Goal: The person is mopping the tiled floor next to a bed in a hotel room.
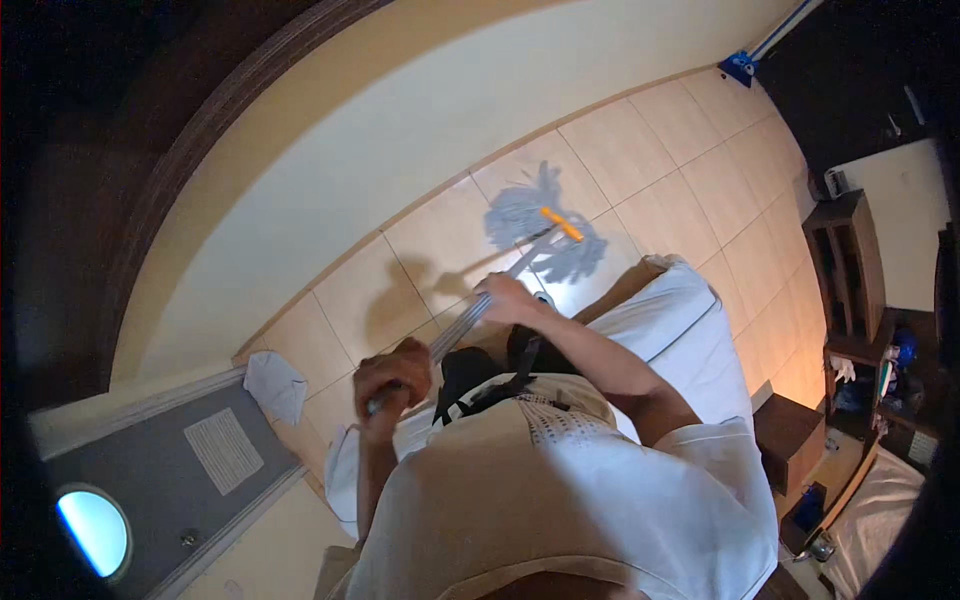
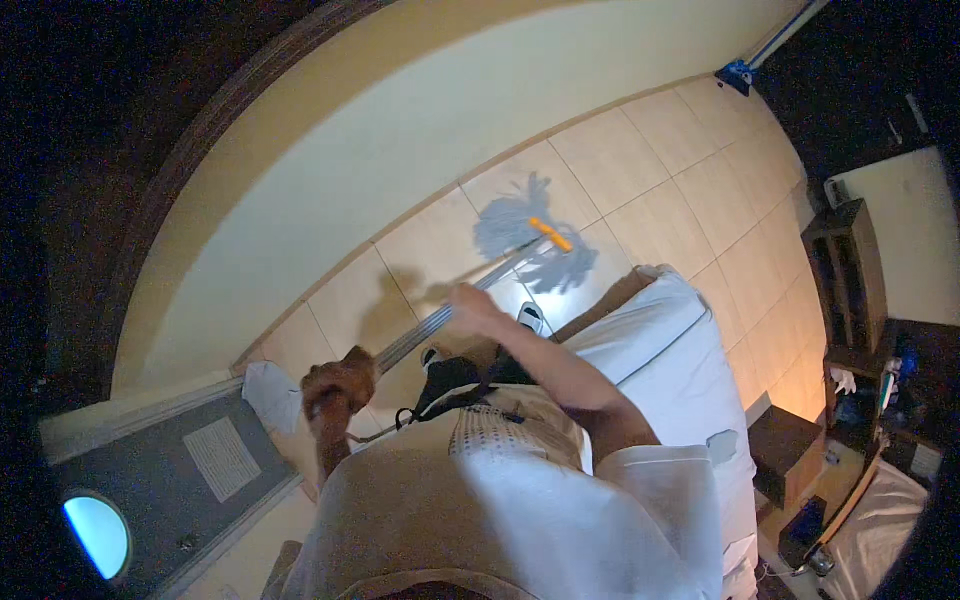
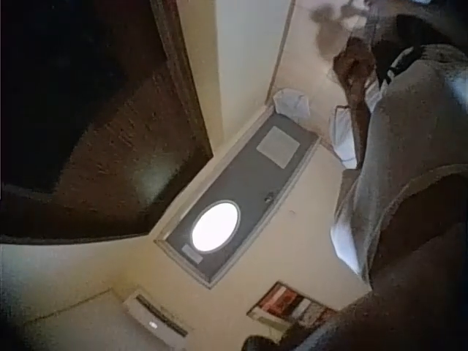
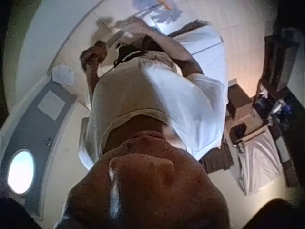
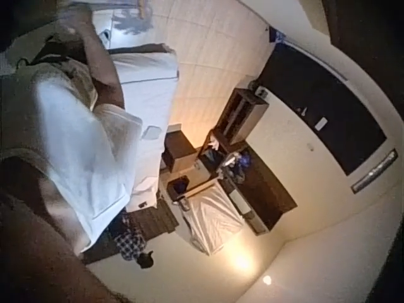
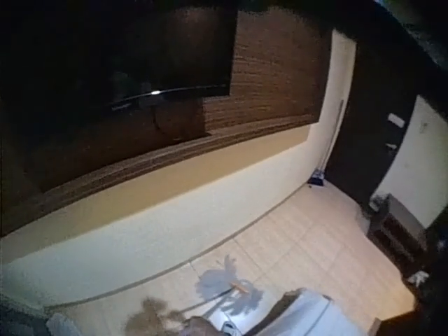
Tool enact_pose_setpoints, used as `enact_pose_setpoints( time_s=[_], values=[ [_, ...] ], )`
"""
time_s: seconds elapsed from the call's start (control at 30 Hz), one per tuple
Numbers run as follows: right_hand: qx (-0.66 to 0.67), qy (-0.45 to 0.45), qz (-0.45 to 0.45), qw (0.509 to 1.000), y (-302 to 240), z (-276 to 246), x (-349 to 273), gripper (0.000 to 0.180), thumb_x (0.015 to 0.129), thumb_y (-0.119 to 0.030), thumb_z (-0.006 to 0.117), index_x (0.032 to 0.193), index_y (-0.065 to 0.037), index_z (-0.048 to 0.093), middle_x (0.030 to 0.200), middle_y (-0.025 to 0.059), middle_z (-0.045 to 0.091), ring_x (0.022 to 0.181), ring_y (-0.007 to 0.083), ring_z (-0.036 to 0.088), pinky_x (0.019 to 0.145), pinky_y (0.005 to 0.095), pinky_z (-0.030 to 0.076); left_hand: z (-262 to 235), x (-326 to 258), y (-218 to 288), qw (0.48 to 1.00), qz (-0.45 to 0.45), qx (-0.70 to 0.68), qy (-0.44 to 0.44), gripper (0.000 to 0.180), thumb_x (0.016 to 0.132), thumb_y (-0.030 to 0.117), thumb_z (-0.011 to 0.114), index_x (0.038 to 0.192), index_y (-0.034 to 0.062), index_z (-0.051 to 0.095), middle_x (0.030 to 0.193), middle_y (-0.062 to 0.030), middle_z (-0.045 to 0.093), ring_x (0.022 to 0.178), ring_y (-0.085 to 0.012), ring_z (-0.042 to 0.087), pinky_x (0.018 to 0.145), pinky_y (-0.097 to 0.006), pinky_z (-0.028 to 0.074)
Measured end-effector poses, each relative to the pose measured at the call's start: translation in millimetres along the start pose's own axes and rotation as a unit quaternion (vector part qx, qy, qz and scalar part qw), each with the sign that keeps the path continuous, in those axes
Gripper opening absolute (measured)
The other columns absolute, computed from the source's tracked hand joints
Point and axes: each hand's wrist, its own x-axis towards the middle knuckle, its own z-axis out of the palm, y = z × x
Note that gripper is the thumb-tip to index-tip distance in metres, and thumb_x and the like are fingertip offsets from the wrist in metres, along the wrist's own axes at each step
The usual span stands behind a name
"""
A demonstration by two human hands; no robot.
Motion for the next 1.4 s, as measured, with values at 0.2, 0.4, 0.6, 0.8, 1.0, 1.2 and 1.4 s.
enact_pose_setpoints(
  time_s=[0.2,0.4,0.6,0.8,1.0,1.2,1.4],
  values=[
    [-0.024,0.119,-0.100,0.987,47,-8,2,0.013,0.057,-0.018,0.058,0.067,-0.009,0.057,0.072,0.0139,0.057,0.072,0.0326,0.055,0.065,0.0400,0.046,39,34,-1,0.992,0.044,-0.117,-0.008,0.025,0.080,0.021,0.046,0.067,-0.0008,0.050,0.051,-0.0037,0.044,0.042,-0.0133,0.034,0.052,-0.032,0.028],
    [0.026,-0.047,-0.120,0.991,10,-28,50,0.017,0.058,-0.020,0.055,0.069,-0.007,0.057,0.078,0.0114,0.057,0.078,0.0306,0.054,0.068,0.0388,0.046,61,60,43,0.998,0.062,0.025,0.003,0.024,0.067,0.020,0.052,0.054,-0.0003,0.049,0.042,-0.0041,0.041,0.039,-0.0148,0.039,0.054,-0.032,0.032],
    [0.019,0.058,-0.104,0.993,29,-57,47,0.022,0.057,-0.015,0.057,0.077,-0.007,0.057,0.083,0.0139,0.056,0.082,0.0308,0.052,0.071,0.0385,0.044,71,98,36,0.997,0.041,0.035,-0.055,0.025,0.060,0.022,0.057,0.054,0.0000,0.049,0.044,-0.0050,0.043,0.040,-0.0161,0.041,0.059,-0.032,0.035],
    [-0.019,0.013,0.019,1.000,127,-110,33,0.024,0.057,-0.019,0.057,0.076,-0.004,0.059,0.081,0.0179,0.057,0.080,0.0331,0.053,0.070,0.0372,0.044,91,143,-34,0.995,-0.010,-0.054,-0.084,0.016,0.064,0.016,0.053,0.061,0.0001,0.050,0.054,-0.0059,0.049,0.050,-0.0166,0.045,0.060,-0.033,0.037],
    [-0.084,0.047,0.012,0.995,190,-168,52,0.022,0.056,-0.024,0.058,0.065,-0.004,0.059,0.067,0.0181,0.056,0.068,0.0344,0.054,0.063,0.0399,0.044,127,188,-89,0.989,-0.022,-0.114,-0.092,0.007,0.064,0.005,0.048,0.063,-0.0025,0.048,0.055,-0.0064,0.046,0.050,-0.0147,0.040,0.051,-0.027,0.034],
    [-0.117,-0.070,-0.055,0.989,109,-118,139,0.015,0.057,-0.018,0.055,0.063,-0.004,0.056,0.067,0.0173,0.054,0.070,0.0321,0.054,0.062,0.0416,0.044,47,197,-25,0.995,-0.078,-0.063,0.017,0.011,0.071,0.002,0.039,0.061,-0.0004,0.044,0.048,-0.0040,0.037,0.045,-0.0121,0.031,0.045,-0.024,0.025],
    [-0.031,-0.137,-0.301,0.943,16,-98,164,0.017,0.059,-0.020,0.052,0.063,-0.004,0.057,0.068,0.0159,0.056,0.068,0.0326,0.056,0.062,0.0412,0.045,60,163,38,0.982,0.000,0.101,0.160,0.019,0.072,0.017,0.047,0.068,-0.0011,0.048,0.044,-0.0040,0.040,0.038,-0.0119,0.034,0.044,-0.027,0.031]
  ],
)
